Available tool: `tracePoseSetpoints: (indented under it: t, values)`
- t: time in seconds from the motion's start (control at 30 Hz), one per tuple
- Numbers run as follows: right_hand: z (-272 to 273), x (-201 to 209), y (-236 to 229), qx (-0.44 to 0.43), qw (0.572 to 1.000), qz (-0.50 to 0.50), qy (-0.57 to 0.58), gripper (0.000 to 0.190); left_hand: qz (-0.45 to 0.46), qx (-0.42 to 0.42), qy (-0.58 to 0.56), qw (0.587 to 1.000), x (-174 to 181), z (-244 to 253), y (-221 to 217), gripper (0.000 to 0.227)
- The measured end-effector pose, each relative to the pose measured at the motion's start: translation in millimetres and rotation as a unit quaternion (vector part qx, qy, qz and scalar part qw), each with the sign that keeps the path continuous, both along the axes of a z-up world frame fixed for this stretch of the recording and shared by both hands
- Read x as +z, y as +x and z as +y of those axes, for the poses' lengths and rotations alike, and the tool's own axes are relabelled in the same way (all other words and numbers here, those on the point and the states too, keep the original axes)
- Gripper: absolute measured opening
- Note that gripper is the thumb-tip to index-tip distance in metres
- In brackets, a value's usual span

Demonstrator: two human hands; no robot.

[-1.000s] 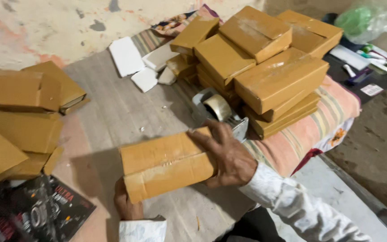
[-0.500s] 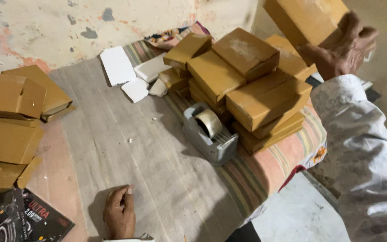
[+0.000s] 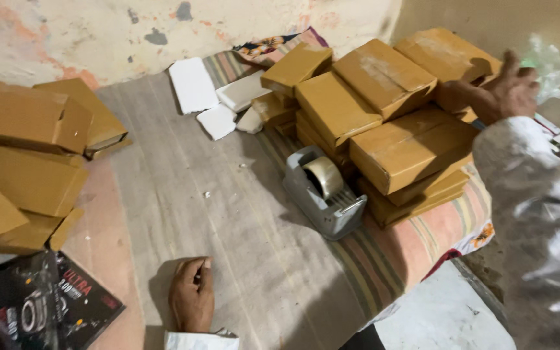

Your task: The person repeatedly places small black product boxes into brown cardboard shipping boxes, closes the flaps, and seals them with packing tape using a tape dispenser. The sealed boxes are stacked to the right, and additional empty boxes and product units are visible nearby.

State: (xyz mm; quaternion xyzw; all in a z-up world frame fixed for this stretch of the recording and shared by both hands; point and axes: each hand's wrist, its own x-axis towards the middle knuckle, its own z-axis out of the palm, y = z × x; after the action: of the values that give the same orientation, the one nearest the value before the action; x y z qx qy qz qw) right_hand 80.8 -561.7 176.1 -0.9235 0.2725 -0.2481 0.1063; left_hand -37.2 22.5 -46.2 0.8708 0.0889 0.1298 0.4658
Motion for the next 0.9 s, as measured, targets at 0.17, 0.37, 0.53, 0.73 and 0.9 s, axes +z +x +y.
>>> tracePoseSetpoints:
  t: [0.17,0.37,0.53,0.73,0.9]
  values:
    - [118.8,-45.5,-42.1,0.166,0.98,-0.106,0.019,0.087,-0.069,-0.052,0.004,0.996,-8.0,9.9,-5.1,0.019]
    - [285.8,-124.2,-146.0,0.494,0.828,-0.172,0.201,0.058,-0.141,-0.033,-0.07,0.987,-17.7,-0.9,-1.4,0.012]
    - [411.3,-170.5,-149.4,0.496,0.846,-0.014,0.195,0.049,-0.274,0.032,-0.005,0.961,12.3,15.7,-24.8,0.017]
    - [414.6,-191.5,-147.7,0.515,0.846,-0.038,0.133,0.04,-0.203,0.257,0.303,0.895,34.2,86.2,-49.1,0.034]
    - [411.4,-195.8,-144.4,0.508,0.85,-0.013,0.14,0.035,-0.056,0.251,0.362,0.896,40.8,154.0,-4.2,0.057]
